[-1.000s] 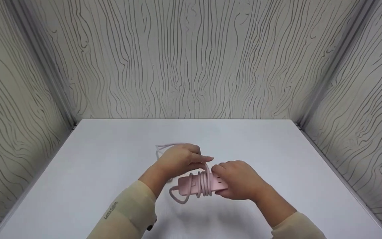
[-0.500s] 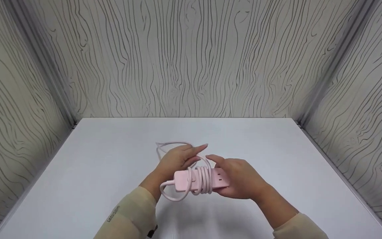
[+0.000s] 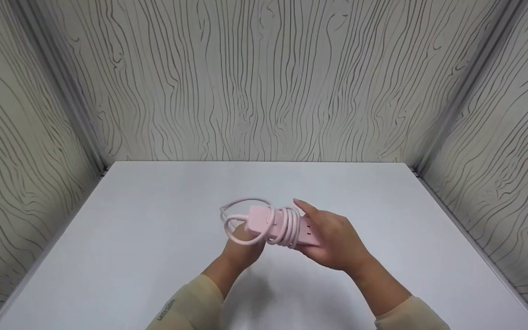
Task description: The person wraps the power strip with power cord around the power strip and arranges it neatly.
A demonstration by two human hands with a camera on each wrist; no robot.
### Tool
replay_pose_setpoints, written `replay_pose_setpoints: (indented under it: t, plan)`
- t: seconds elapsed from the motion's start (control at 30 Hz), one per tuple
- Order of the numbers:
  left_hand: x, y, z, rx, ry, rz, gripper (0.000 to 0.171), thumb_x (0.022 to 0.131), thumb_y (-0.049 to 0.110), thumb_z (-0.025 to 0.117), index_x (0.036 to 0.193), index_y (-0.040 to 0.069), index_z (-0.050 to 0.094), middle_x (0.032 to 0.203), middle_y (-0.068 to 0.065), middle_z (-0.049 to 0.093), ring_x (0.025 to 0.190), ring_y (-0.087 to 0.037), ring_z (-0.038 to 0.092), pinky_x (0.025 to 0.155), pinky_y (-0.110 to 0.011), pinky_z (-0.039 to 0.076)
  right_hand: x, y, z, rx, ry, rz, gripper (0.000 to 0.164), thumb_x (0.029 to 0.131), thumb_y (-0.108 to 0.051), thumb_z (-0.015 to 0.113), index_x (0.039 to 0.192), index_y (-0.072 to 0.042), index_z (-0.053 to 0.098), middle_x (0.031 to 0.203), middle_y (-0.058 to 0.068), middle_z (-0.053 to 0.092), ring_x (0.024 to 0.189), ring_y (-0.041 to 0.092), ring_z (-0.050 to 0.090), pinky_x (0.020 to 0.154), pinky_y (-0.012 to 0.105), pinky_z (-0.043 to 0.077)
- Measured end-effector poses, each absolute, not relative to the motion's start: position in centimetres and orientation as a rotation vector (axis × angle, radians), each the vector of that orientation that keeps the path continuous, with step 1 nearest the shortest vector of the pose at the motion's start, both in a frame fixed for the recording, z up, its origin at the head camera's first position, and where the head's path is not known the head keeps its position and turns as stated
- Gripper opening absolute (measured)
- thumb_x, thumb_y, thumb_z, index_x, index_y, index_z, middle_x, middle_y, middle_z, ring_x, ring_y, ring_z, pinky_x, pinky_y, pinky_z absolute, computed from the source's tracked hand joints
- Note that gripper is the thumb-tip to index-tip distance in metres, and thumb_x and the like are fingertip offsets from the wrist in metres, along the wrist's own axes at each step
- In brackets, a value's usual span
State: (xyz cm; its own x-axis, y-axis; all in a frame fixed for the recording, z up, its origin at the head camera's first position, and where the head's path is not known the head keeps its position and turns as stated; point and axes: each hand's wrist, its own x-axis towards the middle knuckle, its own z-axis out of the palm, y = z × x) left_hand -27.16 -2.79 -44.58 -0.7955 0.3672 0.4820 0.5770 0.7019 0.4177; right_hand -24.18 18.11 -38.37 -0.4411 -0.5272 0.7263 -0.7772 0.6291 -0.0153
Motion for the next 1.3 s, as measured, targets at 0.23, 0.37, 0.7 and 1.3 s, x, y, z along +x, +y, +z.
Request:
replay_pose_setpoints:
  t: [0.23,0.37,0.7,1.3]
  plan:
    - [-26.8,-1.7,-46.0,-0.801,-2.584,-1.051,0.022,0.098,0.028,0.039,0.101,0.015,0.057,0.088,0.005,0.061,0.083,-0.008,0.057,0.076,-0.029,0.049,-24.1,17.3,-38.4,0.943,-2.218,0.766,0.074,0.074,-0.029,0.074,0.136,-0.01,0.039,0.088,-0.004,0.062,0.07,0.004,0.052,0.061,0.024,0.048]
    - [-26.5,-1.5,-46.5,-0.821,-2.644,-1.164,0.018,0.097,0.029,0.043,0.089,0.019,0.055,0.07,0.01,0.052,0.065,-0.004,0.049,0.058,-0.021,0.044,-24.2,16.9,-38.1,0.835,-2.273,0.832,0.073,0.074,-0.029,0.074,0.136,-0.012,0.039,0.093,-0.003,0.062,0.072,0.006,0.052,0.064,0.027,0.05]
    - [-26.3,-1.7,-46.8,-0.729,-2.75,-1.002,0.017,0.097,0.031,0.044,0.093,0.02,0.056,0.074,0.012,0.056,0.066,-0.004,0.05,0.061,-0.024,0.046,-24.0,16.6,-38.6,0.536,-2.433,0.649,0.075,0.074,-0.037,0.074,0.135,-0.008,0.041,0.087,0.002,0.063,0.066,0.01,0.052,0.059,0.03,0.048]
    - [-25.2,-1.2,-45.4,-0.627,-2.796,-0.658,0.014,0.094,0.027,0.048,0.086,0.016,0.049,0.06,0.007,0.046,0.054,-0.01,0.044,0.05,-0.027,0.04,-24.9,16.5,-39.5,0.199,-2.655,0.66,0.071,0.079,-0.041,0.068,0.134,-0.004,0.042,0.095,0.01,0.064,0.066,0.017,0.051,0.058,0.033,0.045]
